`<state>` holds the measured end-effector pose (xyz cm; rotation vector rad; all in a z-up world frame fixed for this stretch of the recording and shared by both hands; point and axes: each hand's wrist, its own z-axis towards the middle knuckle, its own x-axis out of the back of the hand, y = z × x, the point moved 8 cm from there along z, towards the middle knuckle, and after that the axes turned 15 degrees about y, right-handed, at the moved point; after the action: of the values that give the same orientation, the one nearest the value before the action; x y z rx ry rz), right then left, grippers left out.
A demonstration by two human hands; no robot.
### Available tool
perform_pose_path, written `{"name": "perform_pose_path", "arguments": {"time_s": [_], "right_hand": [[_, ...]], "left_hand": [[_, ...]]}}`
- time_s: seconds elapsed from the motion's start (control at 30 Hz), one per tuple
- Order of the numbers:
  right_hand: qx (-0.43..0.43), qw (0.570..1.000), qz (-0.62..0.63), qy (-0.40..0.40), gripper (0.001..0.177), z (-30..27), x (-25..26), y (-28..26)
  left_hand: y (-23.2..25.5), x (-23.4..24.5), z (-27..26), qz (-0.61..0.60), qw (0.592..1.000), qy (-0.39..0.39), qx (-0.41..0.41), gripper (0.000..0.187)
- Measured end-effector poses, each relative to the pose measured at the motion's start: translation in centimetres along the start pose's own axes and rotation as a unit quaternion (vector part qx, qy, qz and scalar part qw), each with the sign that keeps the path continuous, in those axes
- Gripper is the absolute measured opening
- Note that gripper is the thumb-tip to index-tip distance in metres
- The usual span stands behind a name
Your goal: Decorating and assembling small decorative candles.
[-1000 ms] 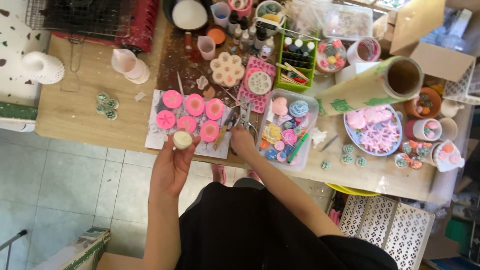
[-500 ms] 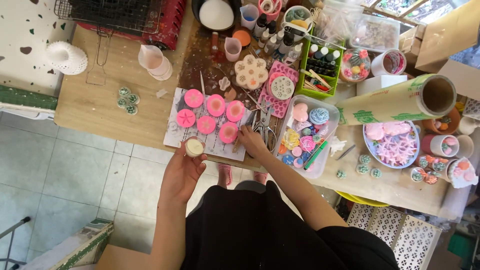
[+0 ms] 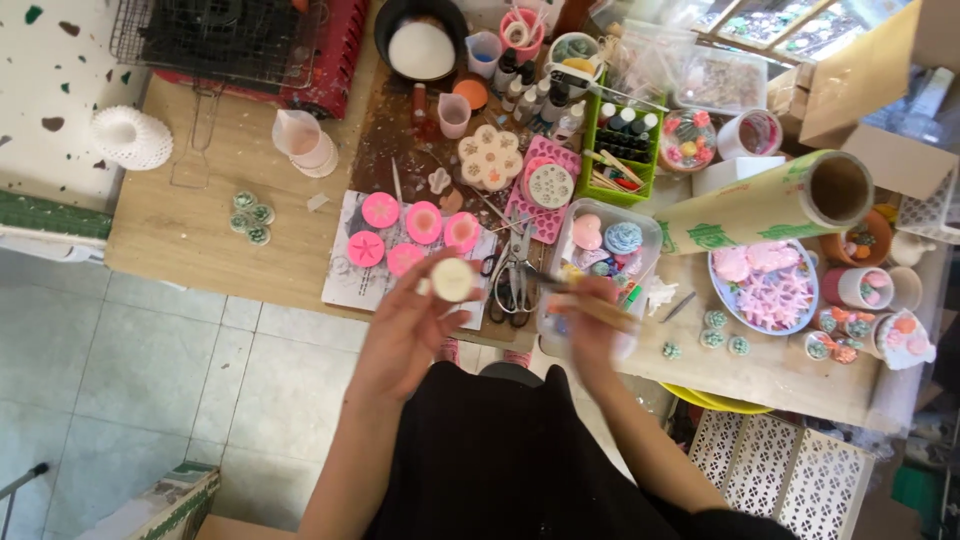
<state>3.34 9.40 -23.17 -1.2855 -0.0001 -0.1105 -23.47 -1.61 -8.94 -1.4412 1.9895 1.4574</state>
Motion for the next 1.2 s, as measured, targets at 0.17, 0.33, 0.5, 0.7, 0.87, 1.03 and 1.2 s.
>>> {"name": "perform_pose_path", "arguments": {"time_s": [0.17, 0.33, 0.5, 0.7, 0.87, 1.03, 1.2], "right_hand": [[0.005, 0.974, 0.174, 0.144, 0.023, 3.6, 11.6, -20.9], [0.014, 0.938, 0.292, 0.187, 0.034, -0.8, 18.3, -24.9], [0.11, 0.956, 0.097, 0.254, 0.036, -2.8, 19.0, -29.8], [0.148, 0.926, -0.071, 0.339, 0.036, -2.9, 19.0, -34.0], [0.182, 0.923, -0.084, 0.33, 0.035, -3.2, 20.2, -33.7], [0.177, 0.917, -0.068, 0.35, 0.032, -5.1, 22.3, -31.9], [0.094, 0.953, 0.136, 0.254, 0.025, -4.0, 25.4, -28.6]], "left_hand": [[-1.6, -8.5, -1.8, 0.054, 0.991, -0.118, 0.042, 0.054], [-3.4, -14.7, -4.1, 0.084, 0.965, -0.243, 0.048, 0.05], [-4.3, -18.4, -6.5, 0.096, 0.941, -0.324, 0.029, 0.048], [-6.4, -20.3, -7.6, 0.125, 0.927, -0.346, 0.076, 0.059], [-7.8, -21.3, -8.1, 0.134, 0.914, -0.369, 0.099, 0.061], [-8.9, -22.0, -8.4, 0.129, 0.908, -0.376, 0.135, 0.06], [-9.8, -22.4, -8.3, 0.128, 0.901, -0.385, 0.154, 0.06]]}}
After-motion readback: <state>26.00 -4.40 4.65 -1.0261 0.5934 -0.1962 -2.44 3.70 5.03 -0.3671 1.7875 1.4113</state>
